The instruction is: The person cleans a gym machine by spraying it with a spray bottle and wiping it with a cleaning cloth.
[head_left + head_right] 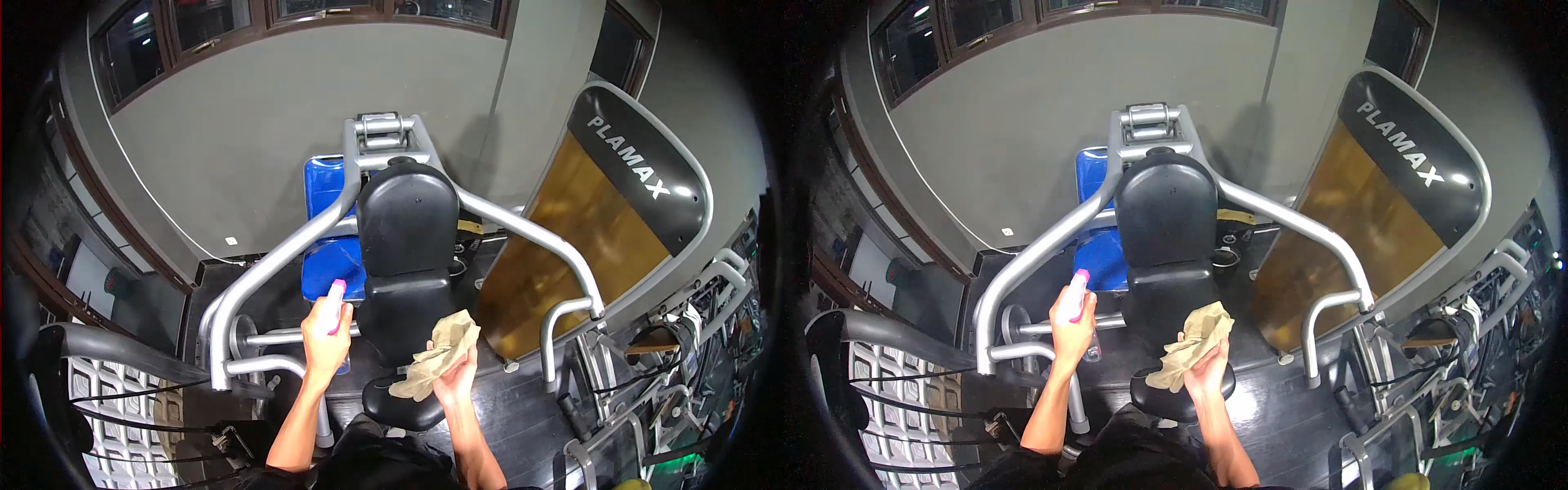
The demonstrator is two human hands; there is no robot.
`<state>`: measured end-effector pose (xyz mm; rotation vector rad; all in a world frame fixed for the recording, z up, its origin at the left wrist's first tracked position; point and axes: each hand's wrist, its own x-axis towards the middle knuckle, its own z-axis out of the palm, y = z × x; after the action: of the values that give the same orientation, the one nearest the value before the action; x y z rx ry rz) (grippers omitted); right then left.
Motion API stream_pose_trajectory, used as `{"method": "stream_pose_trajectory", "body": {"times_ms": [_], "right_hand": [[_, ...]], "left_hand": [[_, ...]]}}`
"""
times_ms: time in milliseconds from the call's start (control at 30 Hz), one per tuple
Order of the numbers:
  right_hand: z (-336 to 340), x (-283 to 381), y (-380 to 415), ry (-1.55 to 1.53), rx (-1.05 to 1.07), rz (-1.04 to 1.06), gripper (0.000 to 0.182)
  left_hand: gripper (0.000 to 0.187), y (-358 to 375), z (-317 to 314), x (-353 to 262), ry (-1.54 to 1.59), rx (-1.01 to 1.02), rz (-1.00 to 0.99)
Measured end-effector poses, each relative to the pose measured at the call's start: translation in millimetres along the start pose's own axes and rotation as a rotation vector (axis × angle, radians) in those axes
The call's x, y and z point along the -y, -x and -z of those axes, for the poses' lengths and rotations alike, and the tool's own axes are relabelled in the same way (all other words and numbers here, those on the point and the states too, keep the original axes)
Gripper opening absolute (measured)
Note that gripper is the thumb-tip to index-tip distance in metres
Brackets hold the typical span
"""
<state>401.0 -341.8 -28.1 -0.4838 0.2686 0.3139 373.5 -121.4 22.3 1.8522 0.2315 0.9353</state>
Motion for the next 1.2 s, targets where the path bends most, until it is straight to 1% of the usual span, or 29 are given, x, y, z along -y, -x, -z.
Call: {"method": "stream_pose_trajectory", "body": {"times_ms": [67,100,133,167,200,267,333,367,400,467,533,600,667,700,733,800,833,900,933,1000,1067,1100,1133,1200], "right_hand": [[-1.4,-2.2,-13.5,-0.032,-0.001,-0.016,0.044],[-1.8,-2.3,-19.9,-0.011,0.015,-0.045,0.044],[-4.0,-4.2,-27.0,-0.01,0.017,-0.051,0.044],[-6.7,-6.4,-34.7,0.074,0.007,-0.021,0.043],[-8.9,-8.0,-41.5,0.159,-0.002,0.011,0.043],[-17.1,-9.4,-60.6,0.143,0.002,0.023,0.04],[-29.5,-14.8,-86.7,0.26,0.03,0.178,0.038],[-41.6,-16.2,-99.1,0.267,0.052,0.254,0.038],[-58.9,-16.8,-108.8,0.267,0.056,0.251,0.038],[-93.3,-16.4,-129.5,0.486,0.089,0.556,0.038],[-120.3,-12.1,-160.2,0.691,0.092,0.762,0.034],[-140.8,-10.1,-198.4,1.094,0.04,1.215,0.033],[-161.9,-20.1,-227.2,1.281,0.22,1.341,0.035],[-161.6,-31.2,-246.7,1.57,0.341,1.496,0.041],[-171.2,-44.0,-242.7,1.689,0.373,1.592,0.043],[-176.1,-60.3,-243.7,1.706,0.512,1.617,0.039],[-176.2,-56.1,-246.1,1.71,0.509,1.613,0.039],[-173.5,-36.8,-250.4,1.803,0.721,1.679,0.039],[-171.2,-23.1,-253.6,1.849,0.737,1.707,0.041],[-166.0,-1.6,-263.0,1.803,0.495,1.69,0.048],[-167.6,6.4,-267.2,1.745,0.179,1.62,0.046],[-179.3,2.5,-258.1,1.639,0.09,1.513,0.039],[-186.5,-3.8,-254.9,1.64,0.092,1.509,0.039],[-200.4,-16.0,-253.1,1.679,0.212,1.586,0.032]], "left_hand": [[0.008,-4.8,-2.6,-6.8,-0.036,0.015,-0.005],[0.008,-6.6,-3.9,-12.7,-0.006,0.053,0.117],[0.014,-9.5,-4.1,-14.4,0.024,0.091,0.237],[0.012,-12.0,-9.2,-1.8,-0.022,0.06,0.049],[0.012,-12.5,-9.2,-1.4,-0.024,0.057,0.049],[0.01,-15.2,-10.9,-4.7,0.142,0.099,0.2],[0.01,-17.1,-10.8,-0.1,0.15,0.101,0.171],[0.01,-18.3,-9.6,-2.6,0.152,0.098,0.179],[0.011,-19.1,-8.5,-3.0,0.154,0.096,0.187],[0.01,-18.6,-7.5,2.4,0.176,0.075,0.179],[0.009,-19.8,-6.6,6.8,0.22,0.06,0.167],[0.008,-22.4,-5.6,5.6,0.195,0.053,0.158],[0.007,-23.7,-5.2,8.3,0.219,0.05,0.189],[0.008,-26.4,-4.5,8.9,0.165,0.048,0.142],[0.008,-28.3,-4.4,9.9,0.165,0.049,0.144],[0.009,-29.9,-5.2,12.7,0.24,0.028,0.193],[0.009,-31.4,-5.4,15.1,0.241,0.031,0.197],[0.008,-33.5,-4.6,19.2,0.214,0.026,0.16],[0.008,-35.6,-5.4,19.2,0.215,0.025,0.159],[0.007,-38.8,-6.1,17.0,0.222,0.018,0.169],[0.007,-40.9,-5.8,19.6,0.22,0.03,0.163],[0.006,-41.4,-5.4,21.2,0.217,0.054,0.16],[0.006,-41.7,-5.9,22.7,0.215,0.052,0.163],[0.006,-42.8,-8.7,25.3,0.252,0.068,0.184]]}}
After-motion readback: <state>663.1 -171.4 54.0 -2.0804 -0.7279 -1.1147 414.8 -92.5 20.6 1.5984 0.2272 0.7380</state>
